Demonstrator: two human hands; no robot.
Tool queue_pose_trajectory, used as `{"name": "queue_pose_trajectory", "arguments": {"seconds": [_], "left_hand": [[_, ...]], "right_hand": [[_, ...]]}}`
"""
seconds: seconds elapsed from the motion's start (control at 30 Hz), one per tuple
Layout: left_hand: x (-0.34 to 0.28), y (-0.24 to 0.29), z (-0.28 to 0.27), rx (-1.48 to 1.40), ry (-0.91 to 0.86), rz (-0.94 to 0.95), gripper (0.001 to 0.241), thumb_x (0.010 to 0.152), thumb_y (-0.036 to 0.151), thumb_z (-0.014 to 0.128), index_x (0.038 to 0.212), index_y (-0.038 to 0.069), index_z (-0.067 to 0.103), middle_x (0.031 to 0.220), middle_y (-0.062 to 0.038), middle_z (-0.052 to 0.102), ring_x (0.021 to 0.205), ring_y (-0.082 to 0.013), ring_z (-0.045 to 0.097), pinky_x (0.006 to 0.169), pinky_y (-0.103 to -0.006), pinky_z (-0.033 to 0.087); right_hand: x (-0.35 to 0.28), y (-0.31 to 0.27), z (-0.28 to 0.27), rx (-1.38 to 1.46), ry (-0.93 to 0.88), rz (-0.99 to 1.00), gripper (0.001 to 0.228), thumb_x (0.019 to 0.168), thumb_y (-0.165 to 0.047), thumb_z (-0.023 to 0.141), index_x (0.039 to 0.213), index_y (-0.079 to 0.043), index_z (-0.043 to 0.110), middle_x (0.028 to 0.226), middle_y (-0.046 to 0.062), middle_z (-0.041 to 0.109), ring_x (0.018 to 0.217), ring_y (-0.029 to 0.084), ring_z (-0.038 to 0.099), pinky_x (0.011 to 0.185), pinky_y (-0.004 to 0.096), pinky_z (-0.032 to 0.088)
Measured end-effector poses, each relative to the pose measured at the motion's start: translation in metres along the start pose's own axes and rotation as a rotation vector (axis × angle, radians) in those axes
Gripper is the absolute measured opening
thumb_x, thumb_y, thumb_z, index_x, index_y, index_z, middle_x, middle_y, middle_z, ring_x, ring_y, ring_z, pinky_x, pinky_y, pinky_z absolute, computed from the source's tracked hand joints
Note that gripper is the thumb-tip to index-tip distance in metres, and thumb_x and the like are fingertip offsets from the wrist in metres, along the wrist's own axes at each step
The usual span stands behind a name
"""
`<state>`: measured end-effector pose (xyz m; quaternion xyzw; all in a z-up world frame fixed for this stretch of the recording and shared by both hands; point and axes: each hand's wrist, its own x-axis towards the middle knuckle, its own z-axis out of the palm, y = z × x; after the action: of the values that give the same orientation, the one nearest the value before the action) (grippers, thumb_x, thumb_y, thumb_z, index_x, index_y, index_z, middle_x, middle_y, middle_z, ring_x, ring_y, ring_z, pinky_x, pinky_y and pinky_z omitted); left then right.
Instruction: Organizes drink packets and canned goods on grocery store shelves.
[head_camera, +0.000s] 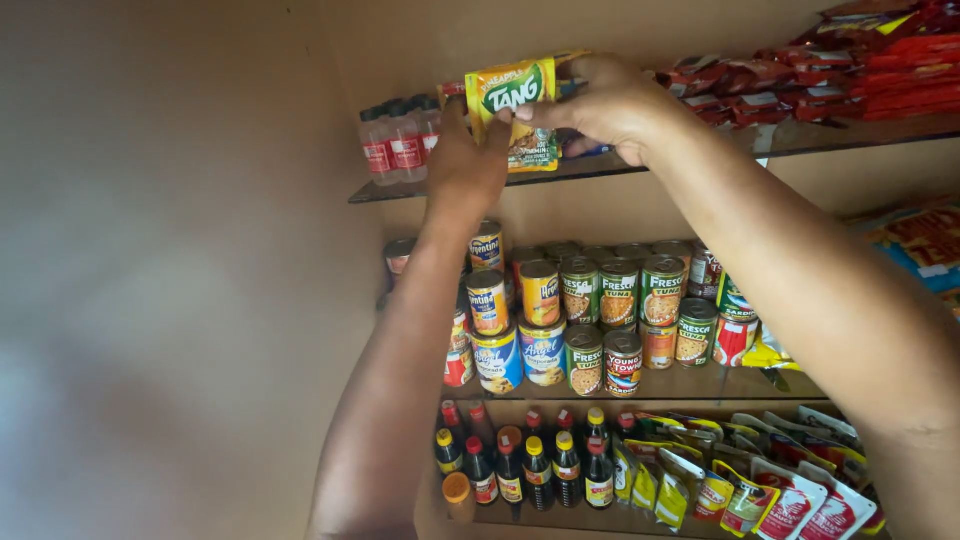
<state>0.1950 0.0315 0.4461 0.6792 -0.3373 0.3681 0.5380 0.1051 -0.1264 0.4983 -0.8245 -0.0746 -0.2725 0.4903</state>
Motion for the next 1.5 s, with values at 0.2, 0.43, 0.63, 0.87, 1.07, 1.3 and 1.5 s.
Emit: {"name": "queue_pose_trajectory", "arguments": {"seconds": [0.2,0.43,0.63,0.87,1.07,1.3,1.5], "left_hand": [[-0.004,0.017,-0.003,0.077,0.014,-0.037,0.050,0.093,0.040,0.069,0.126,0.005,0.057,0.111,-0.023,0.074,0.107,-0.0413,0.071,0.089,-0.0479,0.055],[0.000,0.013,0.009,-0.028,-0.006,0.085,0.052,0.091,0.038,0.072,0.126,0.001,0.056,0.116,-0.023,0.073,0.110,-0.0395,0.072,0.091,-0.0462,0.057],[-0.005,0.030,0.010,0.020,-0.105,-0.041,0.058,0.091,0.038,0.070,0.132,0.002,0.052,0.117,-0.023,0.073,0.112,-0.0396,0.070,0.092,-0.0460,0.055],[-0.007,0.029,0.015,-0.024,-0.113,-0.024,0.059,0.091,0.034,0.072,0.134,0.001,0.048,0.118,-0.025,0.072,0.112,-0.0405,0.070,0.093,-0.0456,0.055],[-0.006,0.025,0.020,0.008,-0.114,-0.009,0.065,0.092,0.032,0.073,0.138,0.000,0.042,0.115,-0.026,0.072,0.111,-0.0416,0.070,0.092,-0.0467,0.055],[-0.004,0.017,0.028,-0.022,-0.102,0.022,0.062,0.092,0.026,0.073,0.138,0.001,0.041,0.115,-0.025,0.073,0.111,-0.0408,0.071,0.091,-0.0470,0.056],[-0.002,0.014,0.031,0.032,-0.082,-0.012,0.062,0.091,0.025,0.075,0.137,0.001,0.041,0.114,-0.026,0.072,0.111,-0.0419,0.069,0.090,-0.0476,0.055]], "right_hand": [[0.013,0.009,-0.007,-0.039,-0.001,-0.010,0.059,0.083,-0.030,0.084,0.133,-0.005,0.066,0.116,0.009,0.076,0.105,0.022,0.072,0.077,0.040,0.061],[-0.008,-0.010,-0.017,-0.084,0.044,0.150,0.065,0.079,-0.028,0.083,0.137,-0.012,0.061,0.116,0.005,0.073,0.098,0.026,0.071,0.069,0.042,0.052],[-0.006,0.000,-0.031,-0.044,-0.022,-0.001,0.066,0.075,-0.025,0.087,0.134,-0.007,0.063,0.118,0.005,0.075,0.106,0.019,0.072,0.079,0.036,0.060],[-0.007,0.003,-0.035,-0.078,0.000,-0.022,0.066,0.075,-0.024,0.089,0.133,-0.007,0.062,0.115,0.004,0.074,0.102,0.017,0.071,0.077,0.034,0.060],[-0.008,0.005,-0.032,-0.177,0.060,-0.109,0.073,0.072,-0.022,0.092,0.134,-0.001,0.060,0.110,0.008,0.075,0.092,0.019,0.071,0.073,0.032,0.058],[0.001,0.021,-0.033,-0.638,0.261,-0.510,0.064,0.069,-0.028,0.099,0.120,-0.001,0.072,0.110,0.018,0.075,0.096,0.029,0.072,0.087,0.040,0.055],[-0.004,0.016,-0.029,-0.639,0.257,-0.440,0.065,0.069,-0.030,0.097,0.122,-0.003,0.071,0.109,0.018,0.074,0.099,0.032,0.072,0.089,0.041,0.054]]}}
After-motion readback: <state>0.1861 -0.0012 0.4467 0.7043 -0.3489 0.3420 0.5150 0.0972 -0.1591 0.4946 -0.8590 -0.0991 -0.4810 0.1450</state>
